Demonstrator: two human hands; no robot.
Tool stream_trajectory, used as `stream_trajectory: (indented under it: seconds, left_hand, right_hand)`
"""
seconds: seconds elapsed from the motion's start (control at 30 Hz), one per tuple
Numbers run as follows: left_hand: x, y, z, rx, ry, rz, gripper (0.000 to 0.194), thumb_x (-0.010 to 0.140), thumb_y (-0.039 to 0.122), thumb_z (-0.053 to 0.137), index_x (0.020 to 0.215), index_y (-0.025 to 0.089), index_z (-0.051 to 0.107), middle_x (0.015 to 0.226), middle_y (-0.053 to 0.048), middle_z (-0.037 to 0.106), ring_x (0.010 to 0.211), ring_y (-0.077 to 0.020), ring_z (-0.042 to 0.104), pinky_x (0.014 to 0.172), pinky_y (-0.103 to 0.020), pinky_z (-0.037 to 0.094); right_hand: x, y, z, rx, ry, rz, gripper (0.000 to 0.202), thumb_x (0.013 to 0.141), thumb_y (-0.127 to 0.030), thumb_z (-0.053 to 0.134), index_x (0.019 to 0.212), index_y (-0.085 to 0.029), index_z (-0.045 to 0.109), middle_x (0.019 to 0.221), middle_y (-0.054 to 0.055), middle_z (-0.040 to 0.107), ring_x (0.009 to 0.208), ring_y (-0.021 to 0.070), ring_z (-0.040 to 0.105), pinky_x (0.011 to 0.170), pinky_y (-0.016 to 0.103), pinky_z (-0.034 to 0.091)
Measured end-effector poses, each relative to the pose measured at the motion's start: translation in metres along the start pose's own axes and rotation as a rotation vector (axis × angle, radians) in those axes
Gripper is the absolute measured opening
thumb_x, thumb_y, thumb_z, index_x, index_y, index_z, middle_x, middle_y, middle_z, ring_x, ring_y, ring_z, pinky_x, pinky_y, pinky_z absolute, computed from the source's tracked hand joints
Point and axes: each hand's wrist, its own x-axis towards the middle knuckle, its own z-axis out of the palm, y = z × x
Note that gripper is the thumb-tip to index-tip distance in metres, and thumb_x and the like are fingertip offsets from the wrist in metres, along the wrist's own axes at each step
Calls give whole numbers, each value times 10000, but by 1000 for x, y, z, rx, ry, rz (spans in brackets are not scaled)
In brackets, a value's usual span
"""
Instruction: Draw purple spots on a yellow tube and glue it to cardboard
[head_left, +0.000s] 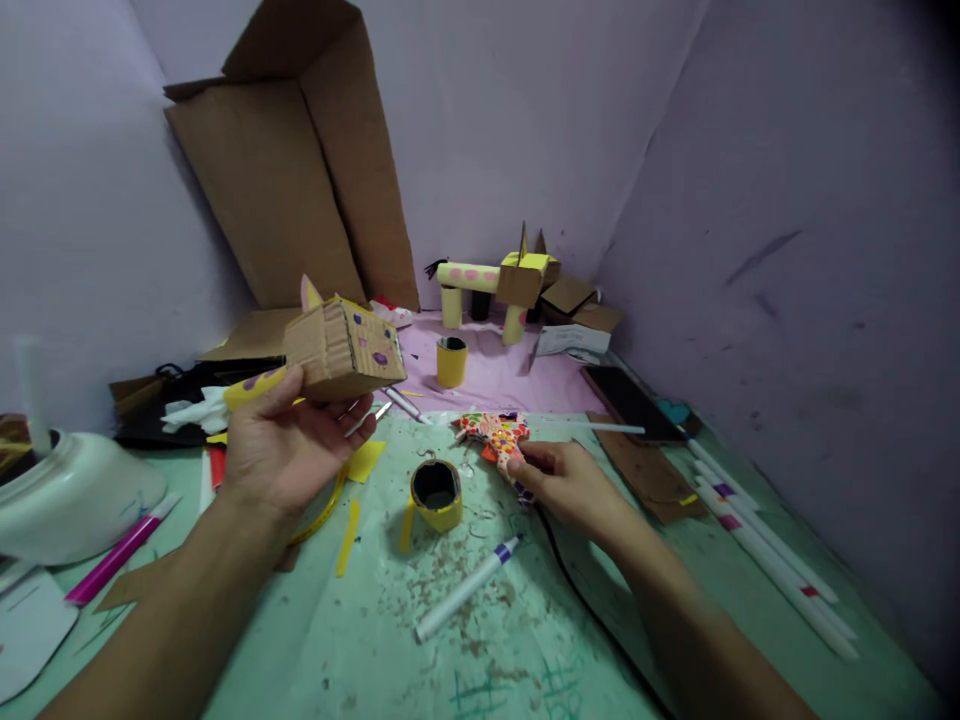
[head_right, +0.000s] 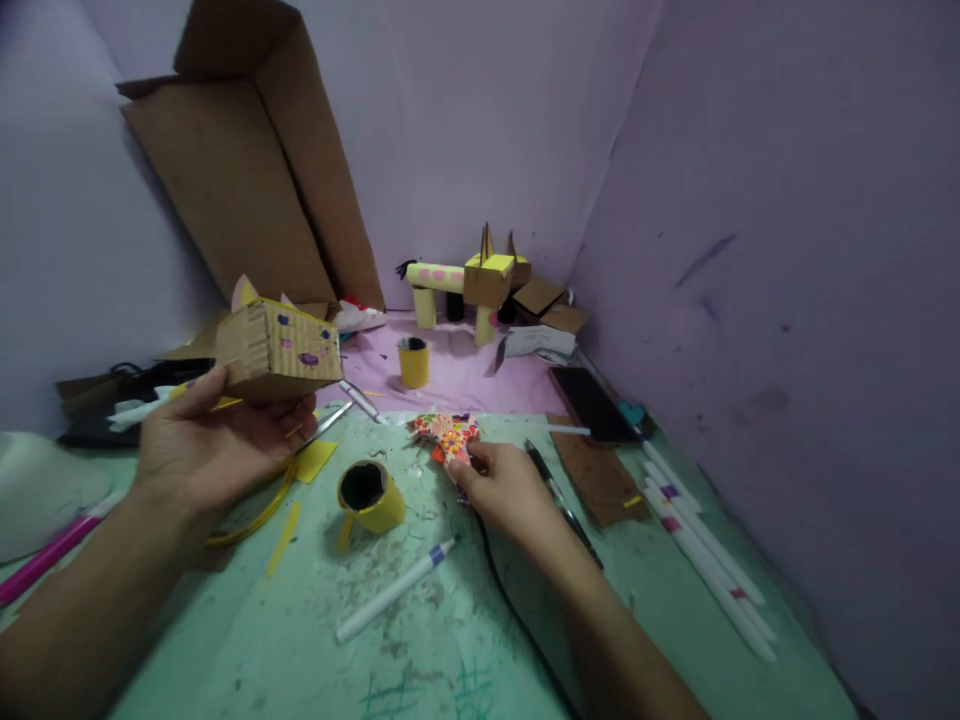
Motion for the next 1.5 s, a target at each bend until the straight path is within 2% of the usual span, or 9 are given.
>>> stream_trajectory:
  seconds: [0.27,0.43,0.57,0.73,1.0,1.17,1.27,1.37,1.5]
  left_hand:
    - [3,-1,1,40,17,50,345,760,256,539,1074,168,650,1176,-157,607,895,-283,611,605,-391,584]
    - [2,-1,1,27,0,65,344,761,256,541,1078,167,643,1207,-158,611,942,-292,609,633,-396,586]
    - [2,4,-1,15,1,53,310,760,280,560,1034,164,646,1122,-153,645,885,-281,623,607,-378,571]
    - [1,26,-4,-11,11,94,210,822,275,487,939,183,636,987,-102,668,794,-241,627,614,-364,552]
    - [-1,43,-11,-1,-12,170,144,776,258,556,885,188,621,851,-76,667,754,-242,619,603,-364,522]
    - [3,39,-13,-7,-4,111,212,718,249,607,922,195,620,866,-76,665,764,-253,622,610,-363,507]
    - [5,40,-15,-24,4,113,225,702,262,619,917,195,617,840,-71,659,737,-259,620,616,-378,494]
    - [6,44,-19,-41,27,125,177,696,248,632,866,204,609,767,-39,640,709,-238,610,629,-366,477]
    - [9,48,-23,-60,60,138,168,659,224,672,807,192,599,700,-9,608,672,-196,581,617,-320,447]
  right_hand:
    - [-8,-10,-2,-641,-54,-81,284,867,-220,467,688,-171,681,637,39,677,592,156,547,536,255,287]
    - [-25,-23,-10,-759,127,-28,231,860,-265,534,746,-173,713,677,74,717,606,191,595,529,274,305]
    - [-55,-24,3,-642,-123,-331,146,799,-148,584,856,-208,705,846,44,732,704,172,656,617,255,432]
    - [-67,-7,37,-957,-427,-623,346,649,2,560,913,-193,669,938,53,731,660,164,677,526,236,439]
    - [-60,7,52,-1083,-346,-946,190,654,-48,557,764,-187,625,699,30,688,505,188,630,405,270,388]
    - [-66,-44,26,-869,-432,-946,220,747,-21,471,780,-202,591,729,34,650,507,154,583,415,271,412]
    - [-52,-92,16,-563,-122,-1053,223,843,-86,524,1017,-201,602,916,66,682,786,180,652,635,265,521]
    - [-20,-126,36,-716,-14,-1094,127,836,-106,556,829,-207,633,957,77,696,875,234,613,713,337,499]
    - [28,-132,94,-1256,-404,-1137,180,721,4,591,719,-165,651,687,61,685,830,254,587,787,377,459]
